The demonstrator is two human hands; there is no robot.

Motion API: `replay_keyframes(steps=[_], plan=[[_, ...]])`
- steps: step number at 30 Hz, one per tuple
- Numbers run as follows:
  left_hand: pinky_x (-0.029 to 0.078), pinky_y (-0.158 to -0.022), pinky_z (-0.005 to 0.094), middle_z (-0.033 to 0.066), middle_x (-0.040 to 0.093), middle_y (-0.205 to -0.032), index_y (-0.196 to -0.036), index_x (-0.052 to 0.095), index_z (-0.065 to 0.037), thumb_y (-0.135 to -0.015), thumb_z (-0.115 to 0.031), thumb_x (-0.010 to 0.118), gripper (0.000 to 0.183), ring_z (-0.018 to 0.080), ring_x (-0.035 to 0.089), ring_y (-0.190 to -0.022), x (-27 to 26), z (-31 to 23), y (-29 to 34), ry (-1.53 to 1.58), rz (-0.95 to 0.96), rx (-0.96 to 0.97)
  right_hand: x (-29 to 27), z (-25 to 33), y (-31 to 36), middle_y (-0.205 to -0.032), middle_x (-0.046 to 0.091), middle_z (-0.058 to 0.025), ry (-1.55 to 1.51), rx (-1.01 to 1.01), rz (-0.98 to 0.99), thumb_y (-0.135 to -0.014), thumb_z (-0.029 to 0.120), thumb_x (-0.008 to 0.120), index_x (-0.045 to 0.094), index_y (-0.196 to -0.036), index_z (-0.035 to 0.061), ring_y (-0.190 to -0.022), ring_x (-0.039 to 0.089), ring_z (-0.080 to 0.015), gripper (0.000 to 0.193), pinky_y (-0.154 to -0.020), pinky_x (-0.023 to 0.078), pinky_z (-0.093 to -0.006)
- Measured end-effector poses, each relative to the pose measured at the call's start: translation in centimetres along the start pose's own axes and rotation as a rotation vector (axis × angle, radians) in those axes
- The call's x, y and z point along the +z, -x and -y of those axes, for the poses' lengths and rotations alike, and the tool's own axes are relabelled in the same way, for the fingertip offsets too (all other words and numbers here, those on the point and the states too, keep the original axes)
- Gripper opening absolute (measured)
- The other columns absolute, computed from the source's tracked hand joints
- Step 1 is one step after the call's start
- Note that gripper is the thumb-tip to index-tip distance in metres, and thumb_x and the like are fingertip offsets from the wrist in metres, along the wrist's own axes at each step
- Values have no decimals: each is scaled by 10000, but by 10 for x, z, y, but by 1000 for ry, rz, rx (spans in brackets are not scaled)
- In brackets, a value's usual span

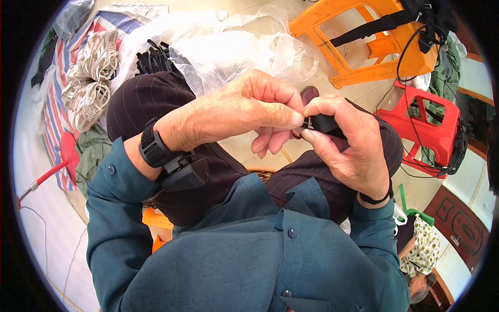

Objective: Manually sorting and organizing black plastic shoe components and buckles from plastic bags on the floor.

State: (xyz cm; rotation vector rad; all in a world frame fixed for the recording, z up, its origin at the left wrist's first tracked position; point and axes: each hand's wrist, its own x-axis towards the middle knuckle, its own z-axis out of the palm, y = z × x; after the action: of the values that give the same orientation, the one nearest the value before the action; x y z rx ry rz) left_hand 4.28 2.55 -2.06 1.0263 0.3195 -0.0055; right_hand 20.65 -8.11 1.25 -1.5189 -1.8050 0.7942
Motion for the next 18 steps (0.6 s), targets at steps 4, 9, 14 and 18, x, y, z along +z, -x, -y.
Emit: replay_keyframes(steps=[4,9,14,18], plan=[[341,-373,169,19,523,-514,-743,525,-43,-869,-192,511,196,59,450,-384,0,-2,3,56,38,-12,0,-1,-2,-805,583,-96,-55,-42,9,-674,23,660,543,-898,27,-706,599,-245,253,-578,461,-288],[304,-344,162,19,508,-494,-775,531,-24,-868,-185,514,186,52,407,-342,-1,-3,7,111,39,-16,1,-2,-3,-757,599,-80,-125,0,-34,-654,9,680,563,-861,25,-656,610,-206,238,-572,460,-257],[287,-338,173,17,492,-476,-861,543,-3,-870,-175,510,176,48,375,-333,0,1,9,153,15,-48,1,-4,-1,-754,604,-77,-141,-23,-37,-665,25,684,561,-864,21,-657,616,-196,233,-577,462,-247],[303,-343,175,18,489,-476,-859,538,-7,-868,-175,512,171,48,369,-333,-1,2,11,134,22,-22,3,-4,-1,-759,607,-76,-227,40,-36,-678,33,683,556,-879,12,-660,617,-172,239,-585,460,-236]])
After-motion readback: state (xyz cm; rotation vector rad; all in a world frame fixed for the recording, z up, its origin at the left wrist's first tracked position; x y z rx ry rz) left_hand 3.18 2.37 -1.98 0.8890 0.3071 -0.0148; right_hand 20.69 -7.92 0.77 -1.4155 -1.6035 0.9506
